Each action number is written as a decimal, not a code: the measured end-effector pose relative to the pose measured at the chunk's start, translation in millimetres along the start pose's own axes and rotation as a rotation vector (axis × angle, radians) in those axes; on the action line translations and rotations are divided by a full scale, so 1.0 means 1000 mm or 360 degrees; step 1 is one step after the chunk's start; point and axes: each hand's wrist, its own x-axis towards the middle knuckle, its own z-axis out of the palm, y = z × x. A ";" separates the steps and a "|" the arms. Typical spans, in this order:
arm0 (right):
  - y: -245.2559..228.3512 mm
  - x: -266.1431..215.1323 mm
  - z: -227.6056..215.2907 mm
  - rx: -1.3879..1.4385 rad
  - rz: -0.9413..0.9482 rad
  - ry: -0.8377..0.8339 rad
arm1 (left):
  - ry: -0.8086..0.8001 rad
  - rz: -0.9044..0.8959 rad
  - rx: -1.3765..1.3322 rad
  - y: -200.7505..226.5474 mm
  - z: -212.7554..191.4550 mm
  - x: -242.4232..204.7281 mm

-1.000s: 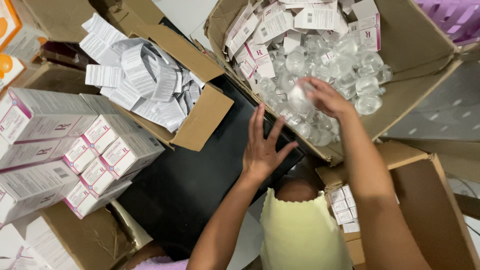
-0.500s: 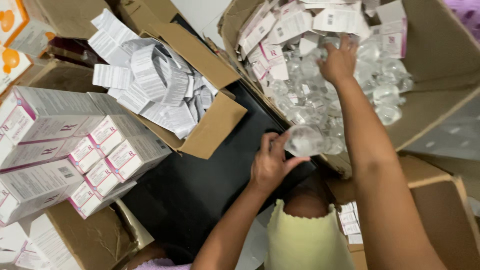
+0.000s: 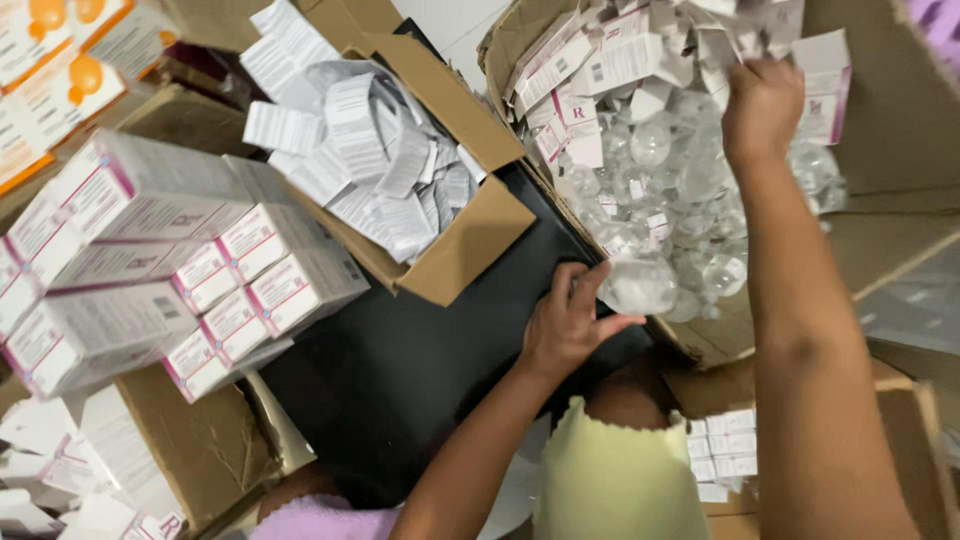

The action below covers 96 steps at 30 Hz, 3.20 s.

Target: The person repeatedly picks small clear bottles from a box, places each into a white cardboard box, and closes the box. The person stacks the closed boxes on a nearby pile. The person works one at a time, handling bottles and boxes by hand.

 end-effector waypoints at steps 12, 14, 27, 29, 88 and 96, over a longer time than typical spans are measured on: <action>-0.193 -0.083 -0.260 0.2197 0.0644 0.0757 | 0.0348 -0.0006 -0.0186 0.016 -0.039 -0.037; -0.222 -0.093 -0.289 0.2248 0.0534 0.0667 | 0.0317 -0.0022 -0.0043 0.017 -0.077 -0.063; -0.451 -0.114 -0.264 0.2426 0.0249 -0.0214 | 0.0207 -0.0414 0.1019 -0.054 -0.312 -0.205; -0.481 -0.122 -0.261 0.2346 0.0226 -0.0346 | 0.0646 -0.0272 0.1142 -0.045 -0.314 -0.213; -0.495 -0.178 -0.232 0.2523 0.0419 -0.1101 | 0.0246 -0.0273 -0.1396 -0.040 -0.254 -0.204; -0.479 -0.182 -0.193 0.2360 0.1402 -0.1576 | 0.0605 0.0128 -0.0014 0.000 -0.247 -0.197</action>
